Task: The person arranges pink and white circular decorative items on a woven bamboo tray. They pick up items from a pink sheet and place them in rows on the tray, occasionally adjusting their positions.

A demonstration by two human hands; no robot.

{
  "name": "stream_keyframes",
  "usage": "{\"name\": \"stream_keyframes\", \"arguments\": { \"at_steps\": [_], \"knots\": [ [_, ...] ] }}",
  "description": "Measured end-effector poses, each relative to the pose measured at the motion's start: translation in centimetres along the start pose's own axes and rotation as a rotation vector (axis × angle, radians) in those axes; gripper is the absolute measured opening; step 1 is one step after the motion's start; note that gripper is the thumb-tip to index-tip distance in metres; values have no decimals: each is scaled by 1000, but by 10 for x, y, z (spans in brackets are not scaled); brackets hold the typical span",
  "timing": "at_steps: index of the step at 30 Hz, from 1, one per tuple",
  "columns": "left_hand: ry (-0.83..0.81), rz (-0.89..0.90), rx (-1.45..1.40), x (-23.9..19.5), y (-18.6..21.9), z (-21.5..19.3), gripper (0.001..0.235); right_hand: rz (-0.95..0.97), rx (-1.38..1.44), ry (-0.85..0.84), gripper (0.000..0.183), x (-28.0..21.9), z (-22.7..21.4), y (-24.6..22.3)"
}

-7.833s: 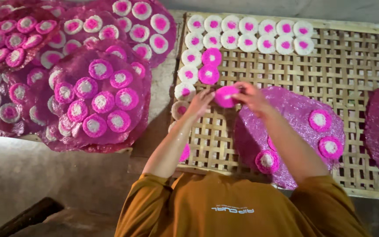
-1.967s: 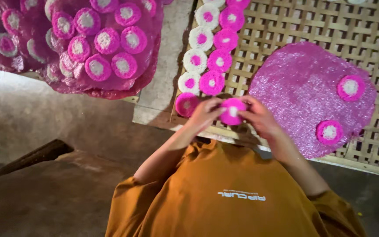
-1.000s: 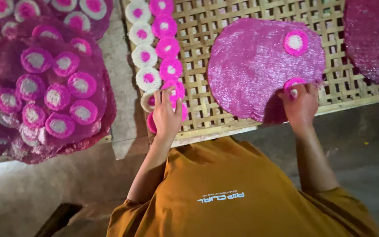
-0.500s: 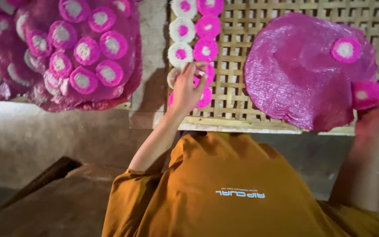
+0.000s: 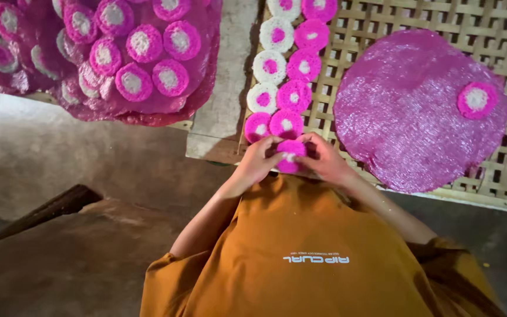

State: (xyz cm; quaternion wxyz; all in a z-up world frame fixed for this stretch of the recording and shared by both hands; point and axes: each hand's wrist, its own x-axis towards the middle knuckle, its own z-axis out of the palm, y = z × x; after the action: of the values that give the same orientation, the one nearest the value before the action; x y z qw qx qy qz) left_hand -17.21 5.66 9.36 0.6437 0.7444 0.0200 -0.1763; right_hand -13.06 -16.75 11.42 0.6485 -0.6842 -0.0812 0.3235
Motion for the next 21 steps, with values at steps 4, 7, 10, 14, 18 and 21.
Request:
{"name": "stream_keyframes", "arguments": {
  "at_steps": [4, 7, 10, 14, 18, 21],
  "knots": [
    [156, 8, 184, -22, 19, -12, 30, -135, -448, 113, 46, 5, 22, 3],
    [217, 58, 356, -23, 35, -12, 30, -79, -493, 196, 48, 9, 26, 1],
    [241, -15, 544, -19, 47, -9, 29, -125, -543, 240, 49, 17, 24, -2],
    [256, 30, 614, -14, 57, -12, 31, -207, -574, 238, 50, 22, 22, -4],
    [259, 6, 685, -8, 63, -12, 34, -220, -595, 249, 52, 18, 17, 0],
    [334, 112, 738, -3, 70, -13, 37, -244, -568, 356, 48, 14, -18, 2]
  ]
}}
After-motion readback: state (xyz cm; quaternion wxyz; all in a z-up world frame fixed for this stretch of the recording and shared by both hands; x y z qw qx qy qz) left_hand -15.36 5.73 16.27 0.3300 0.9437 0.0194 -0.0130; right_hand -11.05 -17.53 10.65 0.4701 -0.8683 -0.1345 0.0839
